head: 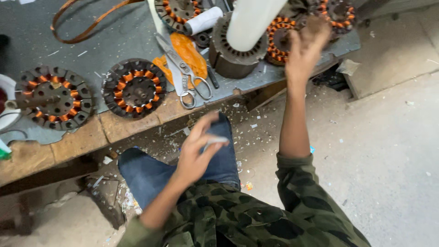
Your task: The person cuts a white insulating strip with scissors and inserts the pieces into the slots of a motor stator. They repeat this process for multiple slots, handling the stator and strip repeatedly.
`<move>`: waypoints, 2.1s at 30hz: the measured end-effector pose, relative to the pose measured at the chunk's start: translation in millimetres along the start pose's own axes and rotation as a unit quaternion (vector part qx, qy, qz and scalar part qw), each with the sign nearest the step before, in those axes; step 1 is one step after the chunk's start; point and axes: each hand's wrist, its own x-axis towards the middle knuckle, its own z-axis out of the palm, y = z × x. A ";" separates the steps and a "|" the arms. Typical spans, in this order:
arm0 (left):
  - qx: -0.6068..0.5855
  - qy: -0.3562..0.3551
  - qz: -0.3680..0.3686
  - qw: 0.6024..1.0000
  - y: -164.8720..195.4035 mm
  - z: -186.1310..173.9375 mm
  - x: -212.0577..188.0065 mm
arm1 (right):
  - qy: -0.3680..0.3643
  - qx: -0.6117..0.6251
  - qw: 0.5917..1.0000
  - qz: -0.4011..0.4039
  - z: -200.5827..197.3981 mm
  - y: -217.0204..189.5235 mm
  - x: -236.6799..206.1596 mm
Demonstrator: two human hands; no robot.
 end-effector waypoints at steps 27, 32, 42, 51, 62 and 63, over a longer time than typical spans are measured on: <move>-0.018 0.180 0.018 0.983 4.9 101.4 145.7 | 0.084 0.137 0.987 0.022 -129.9 10.2 -35.7; 0.174 0.167 0.034 0.970 0.3 96.2 140.4 | 0.099 0.107 0.989 0.030 -132.9 16.8 -38.6; -0.060 0.118 -0.063 0.989 15.6 95.9 138.7 | 0.179 -0.206 0.962 -0.005 -190.9 46.0 31.5; -0.052 0.116 -0.065 0.990 17.4 96.3 145.6 | 0.139 -0.283 0.946 -0.080 -152.2 62.5 126.2; -0.050 0.121 -0.088 0.988 9.1 97.7 144.1 | 0.102 -0.204 0.973 -0.038 -134.9 67.1 125.6; -0.051 0.122 -0.085 0.988 9.5 98.2 144.5 | 0.085 -0.187 0.978 -0.033 -137.0 66.9 126.0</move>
